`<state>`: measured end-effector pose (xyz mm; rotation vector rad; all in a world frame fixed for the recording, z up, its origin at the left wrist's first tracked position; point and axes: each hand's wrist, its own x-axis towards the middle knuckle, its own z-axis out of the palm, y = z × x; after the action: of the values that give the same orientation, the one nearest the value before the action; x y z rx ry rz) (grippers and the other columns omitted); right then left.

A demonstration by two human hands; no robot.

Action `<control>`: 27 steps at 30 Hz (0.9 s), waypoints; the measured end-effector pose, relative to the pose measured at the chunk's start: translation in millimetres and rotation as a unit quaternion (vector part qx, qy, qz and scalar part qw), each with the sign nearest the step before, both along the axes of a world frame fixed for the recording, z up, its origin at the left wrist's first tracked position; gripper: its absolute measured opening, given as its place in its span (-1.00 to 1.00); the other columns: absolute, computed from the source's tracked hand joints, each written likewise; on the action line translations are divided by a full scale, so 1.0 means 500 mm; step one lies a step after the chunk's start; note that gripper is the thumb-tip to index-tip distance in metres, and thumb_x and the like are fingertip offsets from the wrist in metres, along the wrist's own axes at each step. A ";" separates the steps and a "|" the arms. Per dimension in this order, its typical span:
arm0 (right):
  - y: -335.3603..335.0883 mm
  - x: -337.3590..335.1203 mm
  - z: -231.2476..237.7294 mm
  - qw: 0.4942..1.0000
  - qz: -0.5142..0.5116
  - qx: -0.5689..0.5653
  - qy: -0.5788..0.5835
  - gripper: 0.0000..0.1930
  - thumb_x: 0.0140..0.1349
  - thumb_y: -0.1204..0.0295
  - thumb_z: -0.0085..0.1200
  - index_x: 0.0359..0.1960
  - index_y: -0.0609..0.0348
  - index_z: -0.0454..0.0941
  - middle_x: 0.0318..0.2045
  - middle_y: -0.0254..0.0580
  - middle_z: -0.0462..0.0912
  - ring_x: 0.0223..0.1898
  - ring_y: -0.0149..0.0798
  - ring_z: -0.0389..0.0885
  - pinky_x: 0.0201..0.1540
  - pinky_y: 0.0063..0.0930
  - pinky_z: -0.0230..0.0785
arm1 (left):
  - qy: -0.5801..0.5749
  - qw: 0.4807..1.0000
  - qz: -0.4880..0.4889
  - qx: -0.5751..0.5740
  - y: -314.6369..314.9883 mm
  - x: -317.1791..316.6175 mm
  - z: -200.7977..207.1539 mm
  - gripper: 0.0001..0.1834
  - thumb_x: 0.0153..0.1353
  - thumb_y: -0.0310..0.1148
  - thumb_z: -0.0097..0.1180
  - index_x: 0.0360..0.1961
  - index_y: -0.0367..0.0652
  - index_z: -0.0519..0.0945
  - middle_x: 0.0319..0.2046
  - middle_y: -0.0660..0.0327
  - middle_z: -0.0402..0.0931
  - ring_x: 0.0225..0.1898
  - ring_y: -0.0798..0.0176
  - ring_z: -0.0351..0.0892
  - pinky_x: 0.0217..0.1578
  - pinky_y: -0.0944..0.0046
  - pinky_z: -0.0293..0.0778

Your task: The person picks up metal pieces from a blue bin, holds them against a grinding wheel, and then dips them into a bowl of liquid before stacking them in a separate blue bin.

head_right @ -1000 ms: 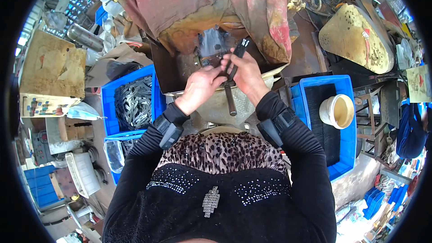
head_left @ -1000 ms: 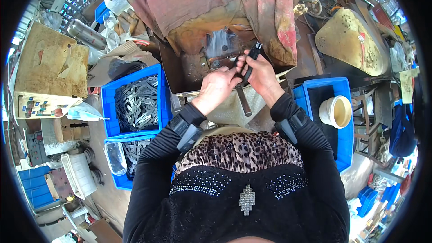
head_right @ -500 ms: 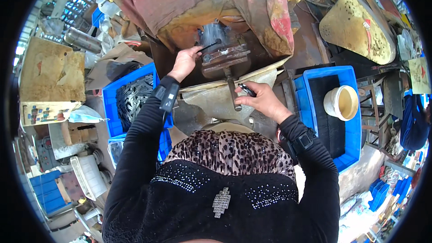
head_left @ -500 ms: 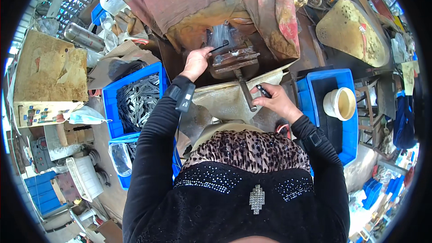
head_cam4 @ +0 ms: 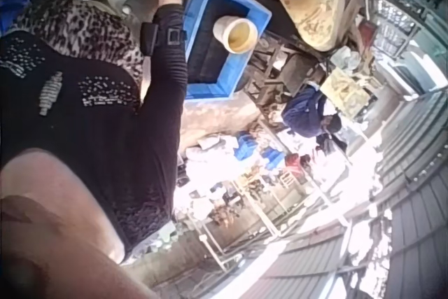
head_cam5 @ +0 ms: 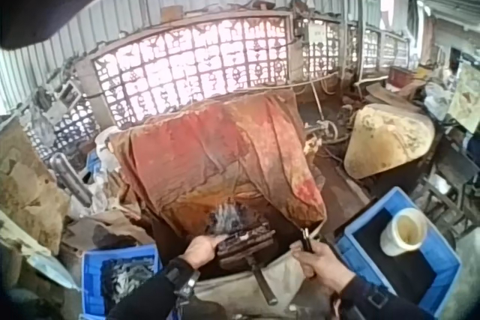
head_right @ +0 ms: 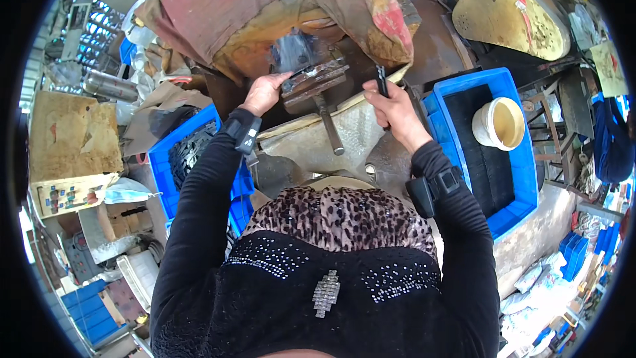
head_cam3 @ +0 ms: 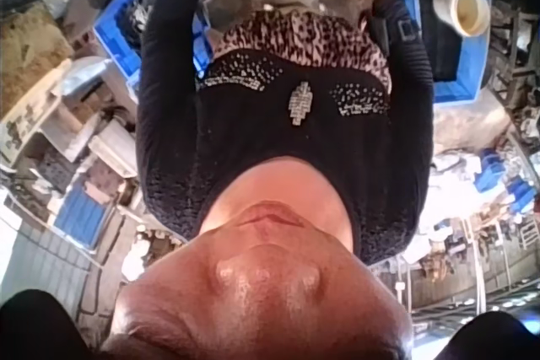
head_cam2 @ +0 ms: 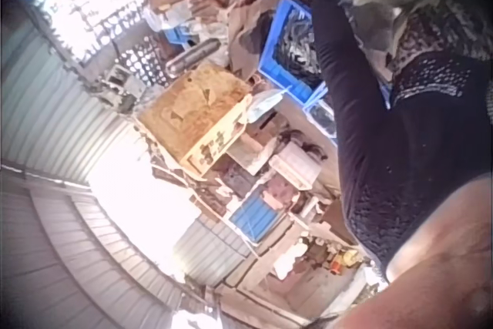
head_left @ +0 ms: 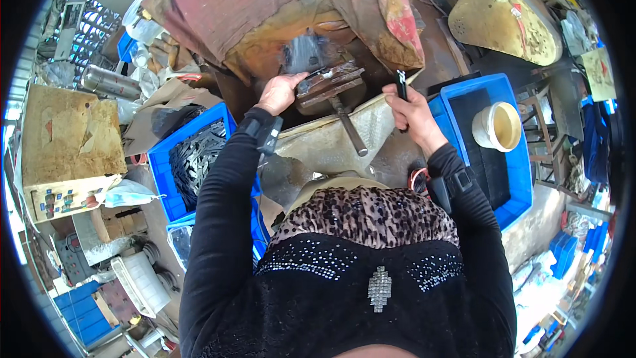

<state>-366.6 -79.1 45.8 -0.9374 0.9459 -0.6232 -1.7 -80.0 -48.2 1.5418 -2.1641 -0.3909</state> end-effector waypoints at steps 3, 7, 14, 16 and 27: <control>-0.018 -0.003 0.000 0.993 -0.003 0.041 -0.110 -0.71 0.35 0.47 0.04 0.08 0.19 0.43 -0.50 -0.44 0.37 -0.50 -0.49 0.35 -0.44 -0.57 0.21 | -0.032 0.999 -0.016 0.001 -0.001 -0.002 0.012 -0.42 0.04 -0.67 -0.08 0.10 -0.01 0.59 -0.05 -0.02 0.61 -0.01 -0.10 0.59 0.03 0.11 0.50; -0.034 0.007 0.003 0.983 0.010 0.054 -0.175 -0.71 0.35 0.50 -0.01 0.10 0.20 0.40 -0.45 -0.38 0.39 -0.47 -0.46 0.38 -0.42 -0.54 0.25 | 0.005 1.000 0.004 0.018 0.003 -0.009 0.034 -0.44 0.04 -0.65 -0.06 0.09 -0.03 0.59 -0.09 -0.05 0.62 -0.05 -0.11 0.60 -0.01 0.08 0.51; -0.094 0.016 0.000 0.988 -0.047 0.005 -0.146 -0.71 0.35 0.50 -0.01 0.09 0.20 0.38 -0.41 -0.32 0.44 -0.47 -0.41 0.40 -0.41 -0.49 0.33 | -0.089 0.986 0.133 0.055 0.077 -0.038 0.129 -0.46 0.02 -0.59 0.08 0.11 -0.15 0.55 -0.03 -0.08 0.59 -0.01 -0.14 0.57 0.01 0.07 0.49; -0.117 0.038 -0.016 0.985 -0.073 -0.036 -0.155 -0.72 0.36 0.50 -0.01 0.08 0.19 0.37 -0.41 -0.31 0.45 -0.48 -0.41 0.41 -0.43 -0.47 0.34 | -0.068 0.990 0.108 -0.057 0.111 -0.083 0.169 -0.43 0.01 -0.60 0.06 0.14 -0.09 0.53 0.01 -0.06 0.55 0.05 -0.13 0.51 0.06 0.02 0.44; -0.173 0.112 -0.099 0.977 -0.120 -0.176 0.031 -0.75 0.32 0.53 -0.08 0.03 0.13 0.33 -0.49 -0.32 0.46 -0.63 -0.43 0.42 -0.60 -0.47 0.39 | -0.052 0.972 -0.210 -0.087 0.161 -0.262 0.167 -0.57 -0.06 -0.51 0.21 -0.06 -0.15 0.58 -0.05 0.18 0.58 0.10 0.06 0.51 0.29 -0.18 0.18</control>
<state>-310.6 -165.4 -3.7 -1.1702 1.0330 -0.9931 -132.6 0.7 35.4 1.0255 -2.5332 -0.2447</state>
